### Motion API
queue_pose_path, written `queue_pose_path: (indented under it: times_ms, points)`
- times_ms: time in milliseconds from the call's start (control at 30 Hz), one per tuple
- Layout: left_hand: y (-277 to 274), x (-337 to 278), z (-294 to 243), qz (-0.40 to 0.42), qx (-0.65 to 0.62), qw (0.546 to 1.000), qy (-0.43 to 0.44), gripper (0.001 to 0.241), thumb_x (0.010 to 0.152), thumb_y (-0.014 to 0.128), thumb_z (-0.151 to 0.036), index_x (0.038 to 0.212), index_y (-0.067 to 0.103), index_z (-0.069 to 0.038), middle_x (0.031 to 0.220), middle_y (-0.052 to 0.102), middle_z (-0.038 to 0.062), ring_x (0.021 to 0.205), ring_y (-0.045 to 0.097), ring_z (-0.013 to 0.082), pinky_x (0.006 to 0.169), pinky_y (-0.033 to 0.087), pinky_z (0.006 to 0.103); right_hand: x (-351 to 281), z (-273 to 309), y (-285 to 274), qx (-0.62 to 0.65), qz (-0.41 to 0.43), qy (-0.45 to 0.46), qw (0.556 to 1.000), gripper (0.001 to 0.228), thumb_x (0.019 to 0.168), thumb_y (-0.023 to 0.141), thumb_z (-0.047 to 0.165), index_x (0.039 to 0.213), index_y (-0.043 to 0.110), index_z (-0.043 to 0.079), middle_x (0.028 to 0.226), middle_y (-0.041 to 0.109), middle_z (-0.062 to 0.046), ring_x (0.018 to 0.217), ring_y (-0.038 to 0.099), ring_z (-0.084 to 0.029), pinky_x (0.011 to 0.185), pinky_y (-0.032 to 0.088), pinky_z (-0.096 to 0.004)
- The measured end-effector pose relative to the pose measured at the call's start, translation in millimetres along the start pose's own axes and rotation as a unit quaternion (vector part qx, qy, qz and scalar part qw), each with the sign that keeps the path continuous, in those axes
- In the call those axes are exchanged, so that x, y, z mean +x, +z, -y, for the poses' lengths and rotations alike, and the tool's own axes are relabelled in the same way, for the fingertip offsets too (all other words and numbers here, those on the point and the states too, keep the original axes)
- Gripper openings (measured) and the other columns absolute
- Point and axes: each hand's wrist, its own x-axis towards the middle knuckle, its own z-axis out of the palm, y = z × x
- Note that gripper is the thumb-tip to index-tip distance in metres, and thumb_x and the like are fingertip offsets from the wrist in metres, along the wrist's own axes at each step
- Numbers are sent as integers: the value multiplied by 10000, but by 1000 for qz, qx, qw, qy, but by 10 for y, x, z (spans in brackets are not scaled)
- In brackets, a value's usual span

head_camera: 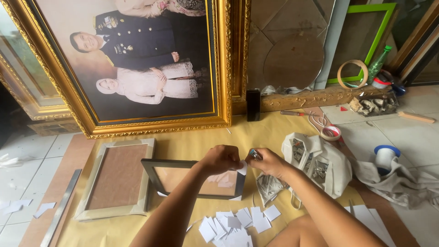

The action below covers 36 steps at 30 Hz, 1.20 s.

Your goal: The person sits on the floor and assembles a picture frame by attaching small white paper pieces to the corners of the frame's back using a stapler. They then wipe the frame with a cloth and handle a plastic sheet.

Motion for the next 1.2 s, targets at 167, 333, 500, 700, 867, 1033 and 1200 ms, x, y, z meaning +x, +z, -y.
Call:
queue_pose_path:
  times_ms: [167,333,500,700,867,1033,1200]
  points:
    - [-3,51,33,31,7,999,-23,275,808,902,-514,947,814,-294,972,830,-12,1074,811,309,994,608,455,-292,-120,129,-11,-60,10,998,219,916,878,258,1044,841,84,816,696,-105,723,626,-181,652,467,-314]
    - [-106,12,-66,42,-3,998,-48,272,792,920,-508,962,836,-313,1027,853,-29,1120,813,297,1032,606,438,-382,-138,298,-74,-102,11,992,367,914,959,398,1099,824,111,1040,852,-102,998,726,-208,925,526,-379]
    - [-106,121,12,76,-9,994,-75,305,762,955,-500,995,864,-326,1069,860,-22,1108,806,290,1011,603,416,-353,-147,438,95,-147,59,983,270,897,927,213,1021,759,42,795,485,-20,636,458,-113,463,352,-243]
    - [-255,28,-189,118,-82,986,-87,371,735,999,-388,1059,881,-252,1136,870,50,1112,791,315,1016,577,433,-446,-212,400,-17,-134,31,990,348,931,929,322,1133,807,67,1053,802,-134,1107,724,-228,984,547,-394]
    - [-236,67,-182,154,-92,980,-81,382,733,1048,-347,1063,890,-236,1170,867,61,1141,780,311,1004,568,435,-667,-158,634,-221,-208,-85,949,330,1047,746,411,1321,721,229,1035,875,-118,896,792,-347,805,615,-453]
    - [-222,-32,-192,181,-102,974,-94,429,698,1070,-342,1066,888,-217,1179,856,84,1150,766,314,1023,564,447,-711,-494,725,-298,-262,-219,891,200,1054,764,275,1246,811,304,978,839,39,876,817,-225,759,662,-323]
    - [-304,-83,-271,184,-72,978,-71,461,698,1074,-400,1068,873,-213,1212,871,59,1156,796,335,1030,574,451,-710,-551,754,-344,-277,-229,868,253,1035,775,272,1267,806,369,956,782,66,858,802,-204,772,686,-355]
